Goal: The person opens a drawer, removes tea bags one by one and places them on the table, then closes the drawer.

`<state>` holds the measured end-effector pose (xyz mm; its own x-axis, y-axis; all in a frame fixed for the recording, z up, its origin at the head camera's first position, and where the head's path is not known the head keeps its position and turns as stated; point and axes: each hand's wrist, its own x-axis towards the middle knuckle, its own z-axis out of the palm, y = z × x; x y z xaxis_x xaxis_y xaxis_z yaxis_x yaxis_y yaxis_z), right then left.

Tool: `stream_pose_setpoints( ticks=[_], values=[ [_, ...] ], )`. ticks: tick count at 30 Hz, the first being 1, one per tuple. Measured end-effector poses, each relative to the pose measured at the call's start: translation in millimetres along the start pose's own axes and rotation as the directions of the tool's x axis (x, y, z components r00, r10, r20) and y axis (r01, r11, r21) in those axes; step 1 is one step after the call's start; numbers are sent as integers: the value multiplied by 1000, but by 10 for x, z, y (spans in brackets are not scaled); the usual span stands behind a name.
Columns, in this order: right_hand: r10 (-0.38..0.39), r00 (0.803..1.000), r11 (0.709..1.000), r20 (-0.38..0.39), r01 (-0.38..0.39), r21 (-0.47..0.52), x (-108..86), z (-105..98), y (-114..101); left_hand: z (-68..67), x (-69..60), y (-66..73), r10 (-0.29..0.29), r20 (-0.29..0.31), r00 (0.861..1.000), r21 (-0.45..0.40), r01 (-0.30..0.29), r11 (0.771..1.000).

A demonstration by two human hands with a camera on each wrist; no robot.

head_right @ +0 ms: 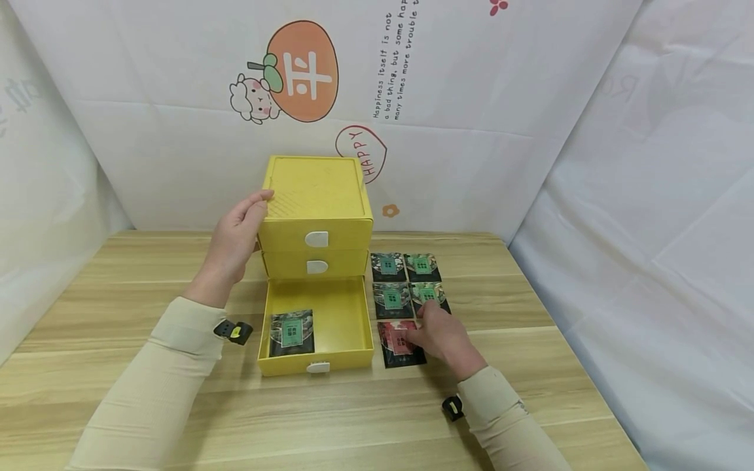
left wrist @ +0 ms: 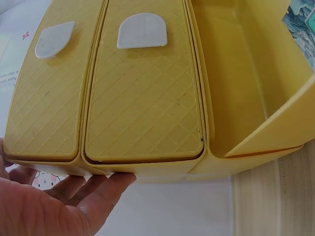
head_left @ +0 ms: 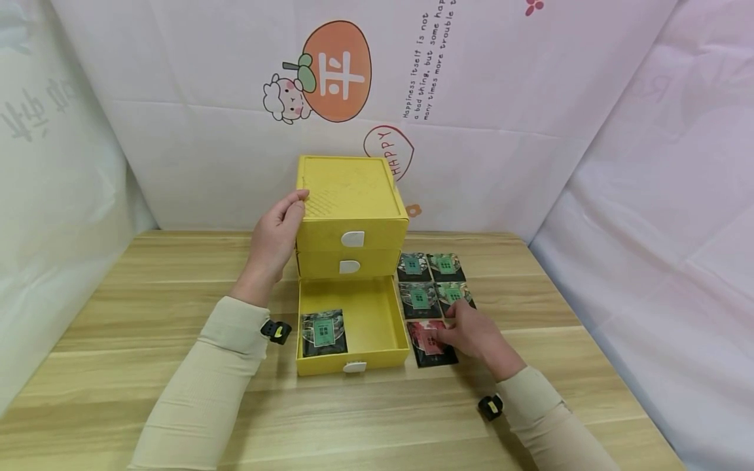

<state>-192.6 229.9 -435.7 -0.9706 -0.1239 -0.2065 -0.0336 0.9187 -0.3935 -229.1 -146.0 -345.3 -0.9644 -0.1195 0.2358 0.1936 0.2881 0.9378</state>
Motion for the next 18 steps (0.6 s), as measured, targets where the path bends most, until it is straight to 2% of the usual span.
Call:
stream_pose_setpoints(
  ticks=[6, 10, 18],
  values=[
    [14, 1000, 1000, 6, -14, 12, 2, -4, 8, -4, -2, -2, 4, 2, 1000, 5, -4, 1000],
    [10, 1000, 999, -15, -9, 31, 12, -24, 5, -3, 3, -9, 2, -2, 1000, 10, -2, 1000],
    [-54, 996, 996, -68, 58, 68, -14, -153, -110, 1, 10, -9, 0, -12, 1000, 18, 0, 1000]
  ],
)
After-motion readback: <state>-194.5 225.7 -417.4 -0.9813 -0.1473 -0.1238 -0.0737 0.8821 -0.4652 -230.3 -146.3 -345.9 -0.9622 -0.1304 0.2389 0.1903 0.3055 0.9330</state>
